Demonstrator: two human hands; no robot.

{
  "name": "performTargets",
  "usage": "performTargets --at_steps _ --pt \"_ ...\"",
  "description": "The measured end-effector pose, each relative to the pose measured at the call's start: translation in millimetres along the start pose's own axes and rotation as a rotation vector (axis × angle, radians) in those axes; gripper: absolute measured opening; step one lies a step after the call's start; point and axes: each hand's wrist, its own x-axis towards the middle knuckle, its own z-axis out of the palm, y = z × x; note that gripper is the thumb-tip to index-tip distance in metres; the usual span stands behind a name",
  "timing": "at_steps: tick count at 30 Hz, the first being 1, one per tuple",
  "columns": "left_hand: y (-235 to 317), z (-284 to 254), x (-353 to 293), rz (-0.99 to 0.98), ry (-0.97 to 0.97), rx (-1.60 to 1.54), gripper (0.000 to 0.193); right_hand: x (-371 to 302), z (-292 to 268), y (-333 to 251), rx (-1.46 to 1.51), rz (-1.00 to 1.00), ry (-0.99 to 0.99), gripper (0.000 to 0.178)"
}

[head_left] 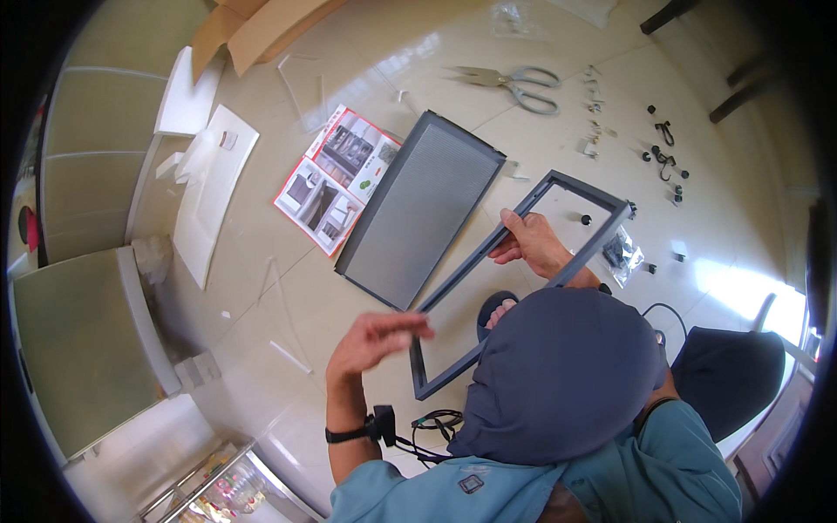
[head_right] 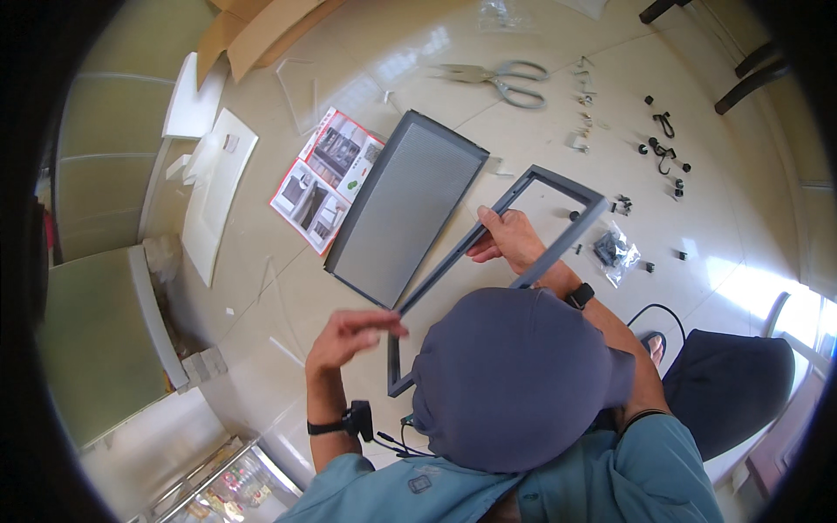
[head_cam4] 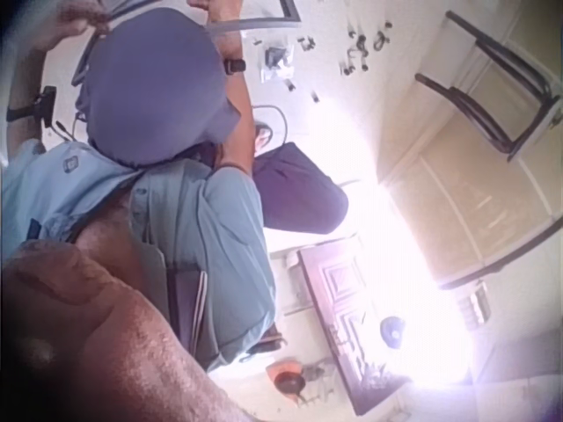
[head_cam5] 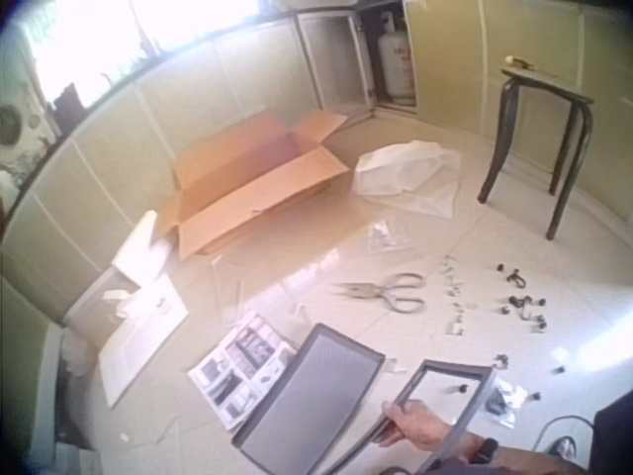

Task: The person fits a textured mesh panel into a rectangular frame, removes it, and uses shears to cut small yellow components from a plastic strip while seated on the floor.

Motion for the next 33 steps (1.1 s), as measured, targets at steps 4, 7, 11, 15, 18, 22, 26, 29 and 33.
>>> performTargets --at_steps 4,7,11,15,18,22,26,29,33 --pt "-21.8 -30.2 37.2 -0.168 0.624 0.460 0.033 -2.6 2.3 0.8 -0.156 0.058 -0.089 0.050" --pt "-39.7 -57.0 87.9 0.013 0.775 0.743 0.042 -7.0 -2.9 0.8 -0.097 -0.003 -0.066 0.050" --pt "-38.5 -51.7 126.8 -0.030 0.822 1.424 0.073 -9.1 2.5 -4.8 -0.060 -0.035 -0.054 0.047" --pt "-34.4 -37.6 140.3 -0.249 0.869 1.430 0.091 -6.0 -4.0 -4.3 -0.107 -0.046 -0.024 0.051" --pt "-43.3 -44.5 146.3 -0.223 0.924 1.347 0.081 -10.7 -7.1 -6.2 -0.171 -0.032 -0.015 0.051" --pt "-41.0 -60.2 140.7 -0.284 0.897 1.050 0.054 -3.2 5.3 -1.5 -0.252 0.004 -0.068 0.049" --pt "-45.6 -49.9 140.0 -0.345 0.807 1.262 0.060 0.4 2.5 7.5 -0.307 0.055 -0.076 0.048" --pt "-47.7 -14.6 138.5 -0.166 0.885 1.502 0.068 -1.0 -3.8 13.9 -0.289 0.080 -0.047 0.047" --pt "-60.9 -10.3 141.1 -0.208 0.851 1.487 0.079 -1.9 -6.7 17.2 -0.230 0.059 -0.019 0.047"
